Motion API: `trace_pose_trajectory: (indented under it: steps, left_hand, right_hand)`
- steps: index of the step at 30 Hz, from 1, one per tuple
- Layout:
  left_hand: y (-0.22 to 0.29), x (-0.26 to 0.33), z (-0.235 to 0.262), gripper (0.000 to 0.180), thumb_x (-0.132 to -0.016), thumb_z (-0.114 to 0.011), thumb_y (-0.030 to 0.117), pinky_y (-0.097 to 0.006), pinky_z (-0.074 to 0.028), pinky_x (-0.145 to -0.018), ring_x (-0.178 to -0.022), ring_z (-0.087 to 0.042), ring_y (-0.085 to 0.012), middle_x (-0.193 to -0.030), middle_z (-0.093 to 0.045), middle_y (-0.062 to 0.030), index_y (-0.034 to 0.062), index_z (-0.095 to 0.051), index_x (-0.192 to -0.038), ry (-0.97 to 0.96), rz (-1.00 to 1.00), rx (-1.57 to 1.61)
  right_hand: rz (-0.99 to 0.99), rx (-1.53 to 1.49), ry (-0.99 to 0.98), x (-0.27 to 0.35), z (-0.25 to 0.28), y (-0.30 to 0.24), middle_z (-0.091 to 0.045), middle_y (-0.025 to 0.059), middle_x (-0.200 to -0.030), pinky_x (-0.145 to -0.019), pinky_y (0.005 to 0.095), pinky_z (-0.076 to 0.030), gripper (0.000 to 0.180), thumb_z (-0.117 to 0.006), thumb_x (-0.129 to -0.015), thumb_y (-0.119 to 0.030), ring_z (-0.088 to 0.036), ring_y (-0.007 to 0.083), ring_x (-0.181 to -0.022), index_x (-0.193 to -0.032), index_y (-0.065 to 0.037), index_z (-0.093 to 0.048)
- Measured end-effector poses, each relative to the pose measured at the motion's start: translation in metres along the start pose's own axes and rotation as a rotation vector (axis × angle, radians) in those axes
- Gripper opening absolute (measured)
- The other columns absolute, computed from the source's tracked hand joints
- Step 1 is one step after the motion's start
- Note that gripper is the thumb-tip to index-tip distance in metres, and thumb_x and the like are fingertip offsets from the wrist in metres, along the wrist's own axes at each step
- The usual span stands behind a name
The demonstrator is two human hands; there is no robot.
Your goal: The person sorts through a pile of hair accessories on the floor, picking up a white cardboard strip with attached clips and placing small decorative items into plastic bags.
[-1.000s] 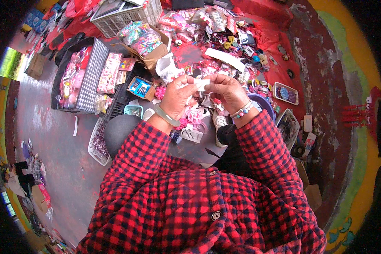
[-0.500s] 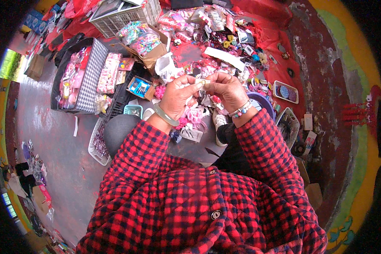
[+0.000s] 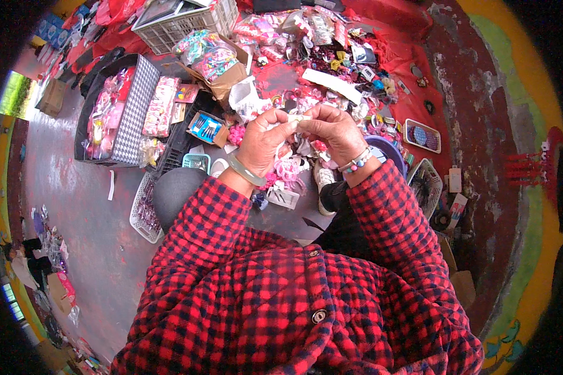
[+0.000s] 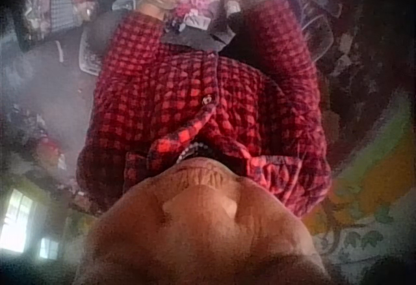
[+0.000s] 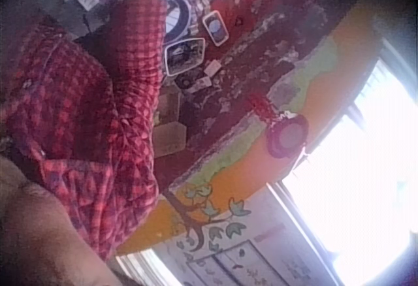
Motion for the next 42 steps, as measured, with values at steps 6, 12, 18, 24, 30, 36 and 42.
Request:
trace_pose_trajectory:
  steps: [6,12,18,24,30,36,42]
  left_hand:
    - [-0.006,-0.002,0.004,0.006,-0.081,-0.059,0.009,-0.016,-0.032,-0.041,-0.049,-0.041,-0.0033,-0.067,-0.050,0.0013,0.0069,-0.054,-0.083,-0.023,0.033,-0.108]
    - [-0.005,-0.002,0.003,0.006,-0.085,-0.051,0.010,-0.017,-0.044,-0.047,-0.055,-0.048,-0.0049,-0.079,-0.057,-0.0034,0.0050,-0.054,-0.088,-0.034,0.045,-0.001]
    - [0.001,-0.002,0.003,0.010,-0.085,-0.054,0.016,-0.016,-0.036,-0.042,-0.056,-0.048,-0.0046,-0.072,-0.055,-0.0010,0.0061,-0.055,-0.087,-0.026,-0.018,-0.016]
    - [0.002,-0.002,0.003,0.011,-0.083,-0.057,0.016,-0.017,-0.036,-0.043,-0.055,-0.048,-0.0045,-0.068,-0.054,-0.0001,0.0062,-0.055,-0.087,0.014,-0.008,-0.011]
    - [0.000,-0.003,0.005,0.011,-0.081,-0.059,0.013,-0.017,-0.036,-0.043,-0.055,-0.048,-0.0046,-0.069,-0.053,-0.0008,0.0052,-0.055,-0.088,0.007,0.009,-0.026]
    - [0.002,0.000,0.001,0.015,-0.084,-0.055,0.018,-0.018,-0.038,-0.046,-0.059,-0.050,-0.0067,-0.073,-0.055,-0.0009,0.0046,-0.055,-0.089,0.018,0.026,0.051]
    - [-0.018,-0.012,0.014,0.039,-0.089,-0.039,0.039,-0.029,-0.043,-0.065,-0.076,-0.053,-0.0163,-0.081,-0.056,-0.0063,0.0027,-0.055,-0.094,0.106,0.162,0.438]
  right_hand:
    - [-0.003,0.043,0.019,-0.001,0.001,0.003,-0.059,0.0000,-0.069,-0.057,0.0204,-0.041,0.005,-0.061,-0.078,-0.009,-0.053,0.0076,-0.061,-0.076,-0.004,-0.060]
    - [-0.076,-0.036,0.067,-0.002,0.010,0.010,-0.059,0.0001,-0.070,-0.057,0.0210,-0.042,0.009,-0.060,-0.079,-0.012,-0.053,0.0081,-0.060,-0.081,-0.003,-0.061]
    - [-0.099,-0.079,0.065,0.000,0.007,0.007,-0.059,0.0009,-0.070,-0.056,0.0212,-0.042,0.009,-0.060,-0.079,-0.011,-0.054,0.0088,-0.059,-0.083,-0.003,-0.061]
    - [-0.016,-0.009,0.065,0.001,0.004,-0.001,-0.059,0.0010,-0.069,-0.056,0.0197,-0.042,0.007,-0.061,-0.078,-0.008,-0.054,0.0084,-0.059,-0.082,-0.002,-0.060]
    - [0.028,0.052,0.087,0.000,0.004,-0.004,-0.060,0.0016,-0.071,-0.058,0.0187,-0.042,0.007,-0.062,-0.077,-0.007,-0.055,0.0075,-0.061,-0.082,-0.003,-0.061]
    - [0.017,0.099,0.097,0.000,0.004,-0.004,-0.061,0.0019,-0.074,-0.057,0.0182,-0.042,0.007,-0.061,-0.077,-0.006,-0.055,0.0075,-0.062,-0.083,-0.003,-0.060]
    - [0.348,0.609,0.341,0.003,0.007,-0.019,-0.061,0.0038,-0.074,-0.056,0.0227,-0.044,0.010,-0.062,-0.075,-0.008,-0.056,0.0105,-0.062,-0.083,-0.002,-0.060]
Point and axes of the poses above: each hand's wrist, its own x-axis away from the middle knuckle, its own z-axis out of the back of the hand, y = z × x, the point moved 6 cm from there along -x, towards the middle knuckle
